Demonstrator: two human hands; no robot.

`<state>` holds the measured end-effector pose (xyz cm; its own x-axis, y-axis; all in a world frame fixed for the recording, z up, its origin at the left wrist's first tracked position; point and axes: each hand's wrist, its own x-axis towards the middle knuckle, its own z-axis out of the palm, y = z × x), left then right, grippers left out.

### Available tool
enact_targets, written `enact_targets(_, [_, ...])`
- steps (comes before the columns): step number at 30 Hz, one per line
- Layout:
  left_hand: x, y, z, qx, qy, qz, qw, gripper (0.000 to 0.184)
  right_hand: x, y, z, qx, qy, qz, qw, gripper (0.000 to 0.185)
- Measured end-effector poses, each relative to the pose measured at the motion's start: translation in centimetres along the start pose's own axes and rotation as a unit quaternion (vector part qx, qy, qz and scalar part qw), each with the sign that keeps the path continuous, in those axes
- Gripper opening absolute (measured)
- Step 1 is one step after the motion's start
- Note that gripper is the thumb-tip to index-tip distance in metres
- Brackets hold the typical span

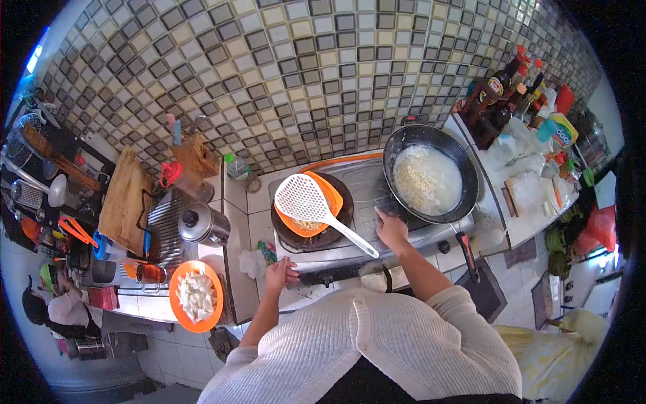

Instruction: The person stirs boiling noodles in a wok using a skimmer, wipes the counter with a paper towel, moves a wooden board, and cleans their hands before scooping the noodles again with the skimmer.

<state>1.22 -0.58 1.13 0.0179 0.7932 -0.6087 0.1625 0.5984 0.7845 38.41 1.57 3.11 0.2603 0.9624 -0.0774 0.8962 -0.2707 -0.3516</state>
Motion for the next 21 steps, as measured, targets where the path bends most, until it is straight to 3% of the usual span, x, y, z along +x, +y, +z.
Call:
enact_targets(8, [0.2,0.1,-0.1,0.014,-0.013,-0.016,1.000,0.042,-3.1,1.4,0.4,0.052,0.073,-0.041,0.995,0.025])
enact_targets(11, [1.0,-0.8,-0.3,0.004,-0.008,-0.028,1.000,0.042,-4.2,2.0,0.5,0.151,0.128,-0.054,0.979,0.018])
enact_targets(13, [0.8,-0.7,-0.3,-0.001,-0.014,0.001,1.000,0.043,-4.6,2.9,1.3,0.466,0.069,0.023,0.882,0.018])
enact_targets(14, [0.7,-0.7,-0.3,-0.002,-0.013,0.001,1.000,0.043,-5.1,3.7,1.4,0.466,0.068,0.021,0.882,0.018])
enact_targets(16, [0.5,-0.3,-0.2,0.010,-0.011,-0.005,1.000,0.044,-6.5,4.0,-0.3,0.638,-0.047,0.191,0.744,0.020])
enact_targets(20, [0.8,-1.1,-0.2,0.006,0.002,-0.001,1.000,0.045,-9.0,5.9,0.3,0.642,-0.047,0.214,0.735,0.023])
enact_targets(21, [0.5,-0.7,0.0,0.011,0.005,0.008,1.000,0.046,-9.5,6.9,1.1,0.684,-0.039,0.206,0.699,0.025])
